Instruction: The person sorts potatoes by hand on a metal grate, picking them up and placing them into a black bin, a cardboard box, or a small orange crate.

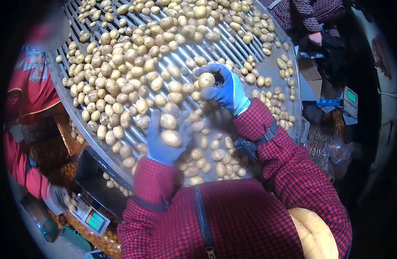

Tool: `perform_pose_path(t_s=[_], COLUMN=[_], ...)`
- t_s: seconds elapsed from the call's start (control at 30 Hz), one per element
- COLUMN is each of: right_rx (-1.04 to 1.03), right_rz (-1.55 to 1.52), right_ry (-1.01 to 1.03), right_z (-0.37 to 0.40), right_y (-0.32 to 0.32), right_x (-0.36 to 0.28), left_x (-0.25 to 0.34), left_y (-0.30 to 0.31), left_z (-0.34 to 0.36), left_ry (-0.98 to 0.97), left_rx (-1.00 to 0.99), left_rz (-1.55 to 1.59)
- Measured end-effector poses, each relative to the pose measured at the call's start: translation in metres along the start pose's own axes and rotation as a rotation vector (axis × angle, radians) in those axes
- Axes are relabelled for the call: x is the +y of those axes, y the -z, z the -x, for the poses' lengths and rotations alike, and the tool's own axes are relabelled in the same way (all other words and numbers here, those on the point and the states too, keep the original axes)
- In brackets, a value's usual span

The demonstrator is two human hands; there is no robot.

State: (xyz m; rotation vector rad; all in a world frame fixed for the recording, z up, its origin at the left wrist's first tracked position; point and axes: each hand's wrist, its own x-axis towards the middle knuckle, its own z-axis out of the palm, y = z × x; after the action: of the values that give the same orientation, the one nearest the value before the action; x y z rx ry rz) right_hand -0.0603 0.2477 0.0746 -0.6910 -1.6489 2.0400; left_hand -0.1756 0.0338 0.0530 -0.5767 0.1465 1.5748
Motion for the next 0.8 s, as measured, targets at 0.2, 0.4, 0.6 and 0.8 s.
perform_pose_path(t_s=[0.2,0.4,0.6,0.8], right_rx=[-0.118,0.32,0.341,0.184], right_rz=[-0.606,-0.508,1.237,1.401], right_ry=[-0.054,-0.173,0.158,-0.117], right_z=[0.032,-0.021,-0.133,-0.156], right_y=[0.0,0.064,0.121,0.095], right_x=[0.013,0.009,0.012,0.002], left_x=[-0.002,-0.011,-0.016,-0.026], left_y=[0.014,0.017,0.029,0.01], left_z=[0.009,0.026,0.03,0.027], left_ry=[0.036,-0.279,-0.411,-0.463], left_rx=[-0.087,0.149,0.335,0.358], left_rz=[0.025,-0.352,-0.45,-0.431])
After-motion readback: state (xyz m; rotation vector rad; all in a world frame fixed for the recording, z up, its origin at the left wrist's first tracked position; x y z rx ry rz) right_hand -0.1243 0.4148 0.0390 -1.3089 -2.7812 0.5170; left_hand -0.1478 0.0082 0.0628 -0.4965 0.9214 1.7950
